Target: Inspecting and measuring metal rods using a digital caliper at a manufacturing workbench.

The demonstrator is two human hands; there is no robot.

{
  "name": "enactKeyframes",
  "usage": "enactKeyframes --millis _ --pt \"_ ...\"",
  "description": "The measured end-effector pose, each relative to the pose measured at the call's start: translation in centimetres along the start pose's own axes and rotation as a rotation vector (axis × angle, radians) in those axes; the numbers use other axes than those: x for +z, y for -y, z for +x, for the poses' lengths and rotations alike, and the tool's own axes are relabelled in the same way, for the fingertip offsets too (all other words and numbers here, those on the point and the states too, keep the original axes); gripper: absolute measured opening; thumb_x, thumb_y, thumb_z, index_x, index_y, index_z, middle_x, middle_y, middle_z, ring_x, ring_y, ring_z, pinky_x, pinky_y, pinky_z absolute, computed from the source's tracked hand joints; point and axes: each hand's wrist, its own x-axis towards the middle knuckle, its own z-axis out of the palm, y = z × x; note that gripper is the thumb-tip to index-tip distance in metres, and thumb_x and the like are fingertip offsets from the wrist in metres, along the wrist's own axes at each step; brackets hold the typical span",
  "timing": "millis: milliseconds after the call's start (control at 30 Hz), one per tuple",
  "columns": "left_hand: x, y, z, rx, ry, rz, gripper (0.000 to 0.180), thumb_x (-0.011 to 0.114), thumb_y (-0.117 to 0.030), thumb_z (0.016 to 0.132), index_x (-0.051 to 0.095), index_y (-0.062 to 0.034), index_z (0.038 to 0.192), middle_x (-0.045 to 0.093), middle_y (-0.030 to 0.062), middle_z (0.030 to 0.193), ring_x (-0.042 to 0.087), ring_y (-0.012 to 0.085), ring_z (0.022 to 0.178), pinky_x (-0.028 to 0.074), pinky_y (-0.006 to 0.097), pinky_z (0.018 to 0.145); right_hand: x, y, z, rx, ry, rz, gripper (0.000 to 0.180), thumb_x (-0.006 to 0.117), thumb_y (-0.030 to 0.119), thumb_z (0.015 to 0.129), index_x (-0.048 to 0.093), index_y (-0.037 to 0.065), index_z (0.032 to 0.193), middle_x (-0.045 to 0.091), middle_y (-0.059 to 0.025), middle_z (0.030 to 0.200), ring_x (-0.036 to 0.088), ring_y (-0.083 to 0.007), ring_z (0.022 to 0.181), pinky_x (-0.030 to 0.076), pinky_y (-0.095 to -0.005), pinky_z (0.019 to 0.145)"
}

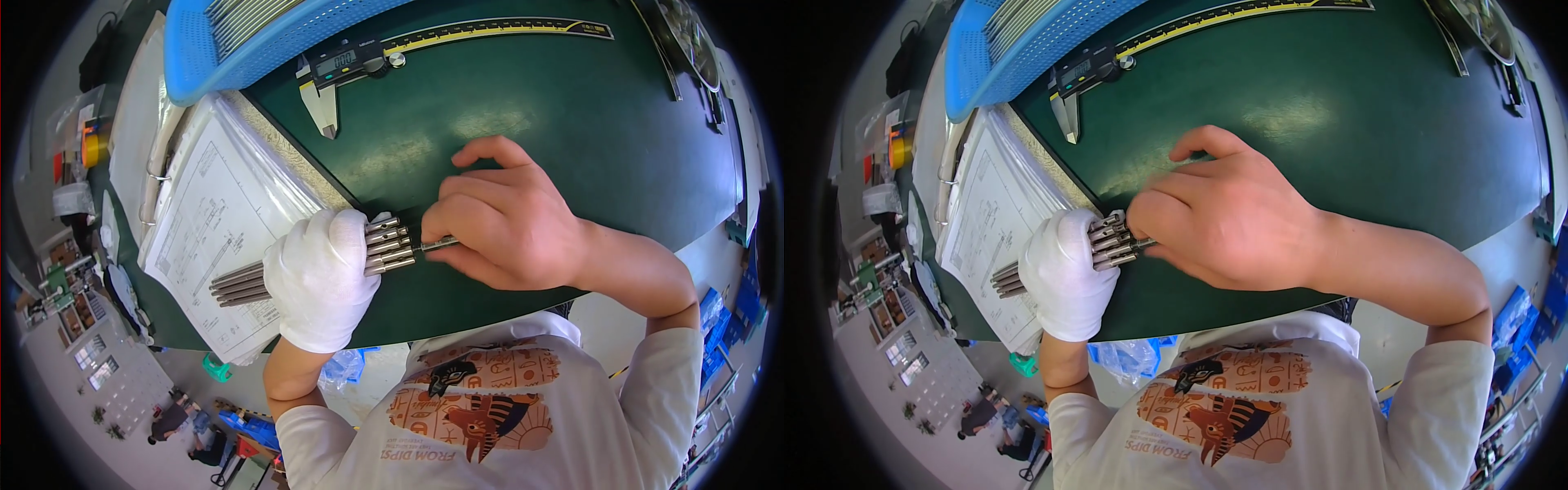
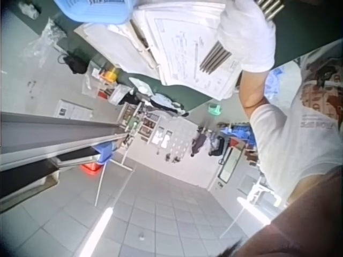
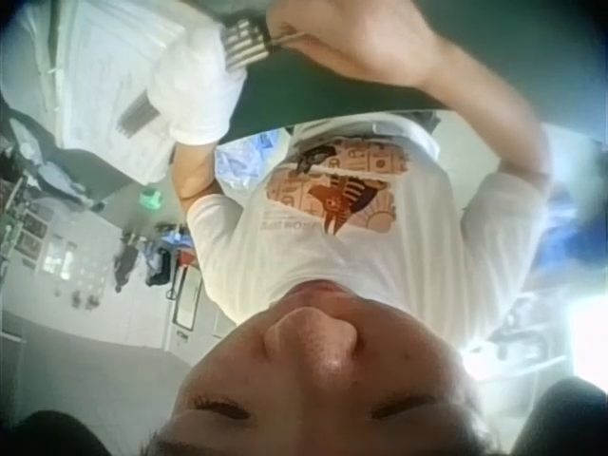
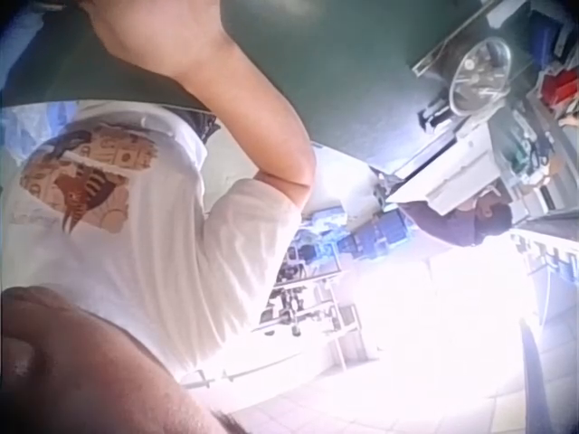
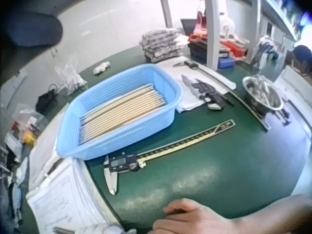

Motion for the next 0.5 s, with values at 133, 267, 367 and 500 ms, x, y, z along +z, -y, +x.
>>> enactKeyframes --millis 133,267,367,500 --pt "-0.1 0.0 0.0 -0.002 0.003 -0.005 0.037 0.071 -0.014 0.058 0.053 -0.0119 0.090 0.054 0.0038 0.072 0.056 0.0248 0.061 0.041 0.041 0.052 -0.3 0.2 0.0 0.020 -0.006 0.000 0.022 0.074 0.022 0.074 0.060 0.010 0.086 0.056 -0.0008 0.067 0.056 -0.0199 0.061 0.044 -0.0385 0.080" --pt "0.0 0.0 0.0 -0.010 0.011 0.000 0.034 0.071 -0.014 0.060 0.053 -0.0119 0.088 0.054 0.0037 0.072 0.056 0.0248 0.061 0.041 0.041 0.052 -0.2 0.3 -0.1 -0.001 0.063 -0.032 0.023 0.074 0.022 0.074 0.059 0.009 0.087 0.057 -0.0009 0.067 0.056 -0.0195 0.061 0.045 -0.0380 0.078" --pt "0.1 -0.1 0.2 -0.001 -0.020 0.007 0.031 0.071 -0.015 0.061 0.053 -0.0119 0.087 0.053 0.0036 0.071 0.056 0.0247 0.060 0.041 0.041 0.051 0.4 0.2 0.0 0.009 -0.091 0.026 0.020 0.075 0.020 0.072 0.060 0.010 0.082 0.058 -0.0009 0.069 0.056 -0.0194 0.059 0.045 -0.0377 0.077" --pt "0.1 0.0 0.0 -0.007 -0.004 0.007 0.031 0.071 -0.015 0.062 0.053 -0.0119 0.087 0.053 0.0036 0.070 0.055 0.0246 0.059 0.041 0.041 0.051 -0.5 0.3 0.0 0.034 0.149 -0.076 0.022 0.077 0.016 0.068 0.060 0.010 0.081 0.059 -0.0011 0.071 0.057 -0.0196 0.059 0.046 -0.0382 0.078"
